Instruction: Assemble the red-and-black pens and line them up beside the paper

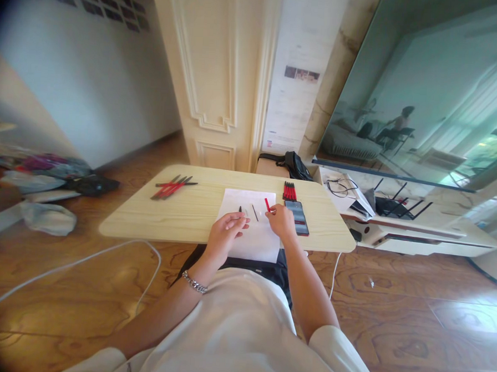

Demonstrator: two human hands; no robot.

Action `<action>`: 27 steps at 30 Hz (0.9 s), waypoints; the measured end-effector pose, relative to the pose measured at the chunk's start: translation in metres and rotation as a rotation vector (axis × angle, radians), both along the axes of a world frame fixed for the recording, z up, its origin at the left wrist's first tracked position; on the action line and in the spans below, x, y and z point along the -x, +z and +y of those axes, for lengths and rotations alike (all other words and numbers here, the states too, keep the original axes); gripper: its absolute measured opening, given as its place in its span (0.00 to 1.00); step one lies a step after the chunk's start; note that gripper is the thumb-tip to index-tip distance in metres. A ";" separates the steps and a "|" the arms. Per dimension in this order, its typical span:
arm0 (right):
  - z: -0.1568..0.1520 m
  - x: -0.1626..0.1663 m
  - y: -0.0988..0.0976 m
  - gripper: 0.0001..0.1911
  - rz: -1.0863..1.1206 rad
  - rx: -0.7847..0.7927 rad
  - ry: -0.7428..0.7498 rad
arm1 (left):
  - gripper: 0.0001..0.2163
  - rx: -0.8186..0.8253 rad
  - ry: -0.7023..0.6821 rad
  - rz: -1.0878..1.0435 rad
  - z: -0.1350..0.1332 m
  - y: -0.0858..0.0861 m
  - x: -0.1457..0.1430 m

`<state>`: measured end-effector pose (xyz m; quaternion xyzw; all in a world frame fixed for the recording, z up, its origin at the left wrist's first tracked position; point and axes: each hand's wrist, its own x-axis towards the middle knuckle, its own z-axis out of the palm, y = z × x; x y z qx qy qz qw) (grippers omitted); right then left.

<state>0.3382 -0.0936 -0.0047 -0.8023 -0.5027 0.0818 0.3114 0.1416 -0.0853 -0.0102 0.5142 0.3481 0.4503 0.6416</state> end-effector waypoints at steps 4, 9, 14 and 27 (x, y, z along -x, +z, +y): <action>0.005 0.005 -0.009 0.11 -0.095 0.071 0.002 | 0.22 -0.012 -0.007 0.010 0.001 -0.003 0.002; 0.002 0.012 -0.010 0.15 -0.148 0.134 -0.030 | 0.22 -0.010 0.002 -0.002 0.001 -0.004 0.004; 0.002 0.012 -0.010 0.17 -0.173 0.140 -0.051 | 0.22 -0.012 0.003 0.002 0.003 -0.007 0.003; -0.002 0.009 -0.014 0.19 -0.159 0.128 -0.027 | 0.21 -0.026 0.002 0.001 0.003 -0.009 0.004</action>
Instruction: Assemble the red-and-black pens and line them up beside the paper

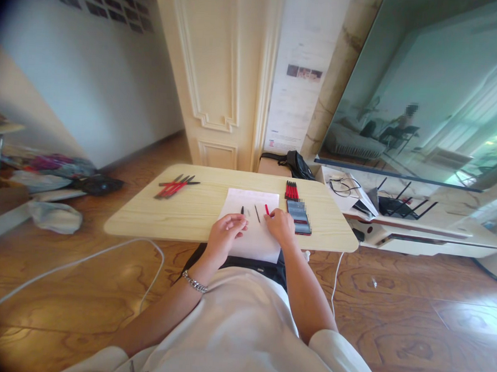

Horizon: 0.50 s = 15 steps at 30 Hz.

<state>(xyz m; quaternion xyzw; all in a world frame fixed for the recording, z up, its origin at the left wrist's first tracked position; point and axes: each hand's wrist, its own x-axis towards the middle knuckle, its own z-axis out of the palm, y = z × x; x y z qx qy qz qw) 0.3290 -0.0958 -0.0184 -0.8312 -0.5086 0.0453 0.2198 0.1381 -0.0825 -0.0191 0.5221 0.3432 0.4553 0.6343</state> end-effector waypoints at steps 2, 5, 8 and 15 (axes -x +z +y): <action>0.000 0.000 -0.001 0.19 0.002 0.001 0.001 | 0.21 0.007 0.003 0.003 0.000 0.001 0.000; 0.000 -0.001 -0.001 0.18 0.005 0.010 0.000 | 0.21 0.013 0.009 -0.005 0.000 0.001 0.000; 0.000 -0.001 -0.001 0.19 0.004 0.034 -0.007 | 0.20 0.006 0.003 -0.009 0.001 0.000 -0.001; 0.001 0.000 0.000 0.19 0.024 0.078 -0.043 | 0.19 0.009 0.010 0.000 0.001 -0.001 -0.002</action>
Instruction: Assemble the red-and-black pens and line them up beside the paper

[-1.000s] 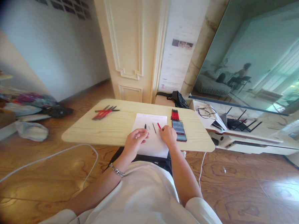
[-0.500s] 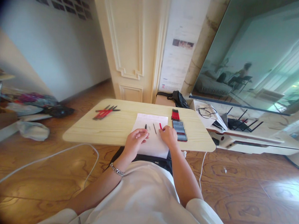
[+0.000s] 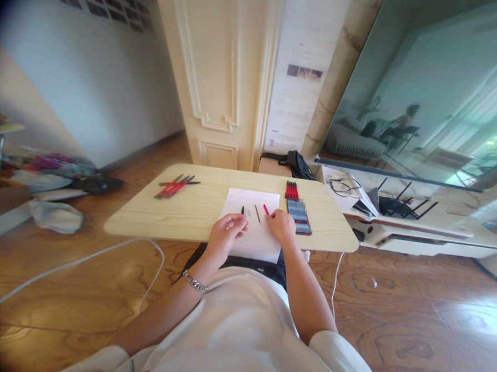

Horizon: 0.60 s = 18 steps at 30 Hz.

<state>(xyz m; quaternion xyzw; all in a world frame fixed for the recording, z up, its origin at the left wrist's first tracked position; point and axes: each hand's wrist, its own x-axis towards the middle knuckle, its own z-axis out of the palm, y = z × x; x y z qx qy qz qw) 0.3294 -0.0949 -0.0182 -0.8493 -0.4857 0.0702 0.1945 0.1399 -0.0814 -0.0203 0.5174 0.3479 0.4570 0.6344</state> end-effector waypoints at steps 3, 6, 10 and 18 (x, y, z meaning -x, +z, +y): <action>0.000 0.000 -0.001 0.18 0.003 -0.007 -0.011 | 0.19 -0.001 0.001 0.003 0.000 0.001 0.000; -0.001 0.000 -0.001 0.18 0.004 -0.010 -0.002 | 0.19 0.002 -0.001 -0.001 0.000 0.002 0.001; -0.002 -0.001 -0.001 0.18 -0.002 -0.004 0.008 | 0.19 0.003 -0.004 -0.003 0.000 0.002 0.001; -0.002 -0.003 -0.003 0.16 -0.014 -0.035 0.009 | 0.18 -0.005 -0.009 0.011 0.000 0.002 0.001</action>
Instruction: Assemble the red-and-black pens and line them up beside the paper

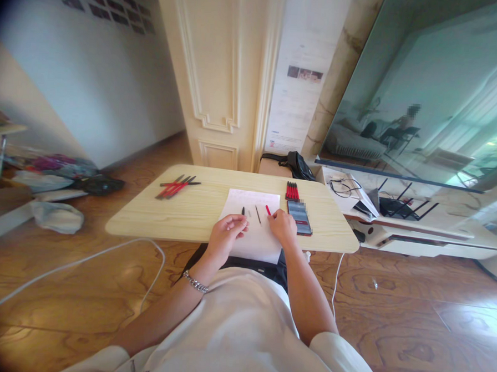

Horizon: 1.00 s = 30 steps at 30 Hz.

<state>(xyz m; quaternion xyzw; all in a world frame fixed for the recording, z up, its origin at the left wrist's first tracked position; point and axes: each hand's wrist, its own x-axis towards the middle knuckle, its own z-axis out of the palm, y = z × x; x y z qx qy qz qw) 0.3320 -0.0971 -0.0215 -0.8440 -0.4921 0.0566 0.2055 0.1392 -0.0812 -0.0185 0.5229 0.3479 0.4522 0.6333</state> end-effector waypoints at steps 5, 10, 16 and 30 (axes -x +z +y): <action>0.001 0.000 0.000 0.15 -0.033 0.036 0.024 | 0.18 0.008 -0.001 -0.002 0.000 0.000 0.000; 0.000 0.002 0.002 0.17 -0.058 0.038 0.044 | 0.18 0.020 0.005 -0.011 -0.001 0.001 -0.001; -0.006 -0.002 0.011 0.22 -0.056 -0.011 0.017 | 0.18 0.003 -0.001 -0.024 -0.001 0.002 0.002; 0.030 -0.005 0.017 0.19 -0.091 0.196 0.035 | 0.18 0.044 -0.069 -0.059 -0.009 0.008 0.000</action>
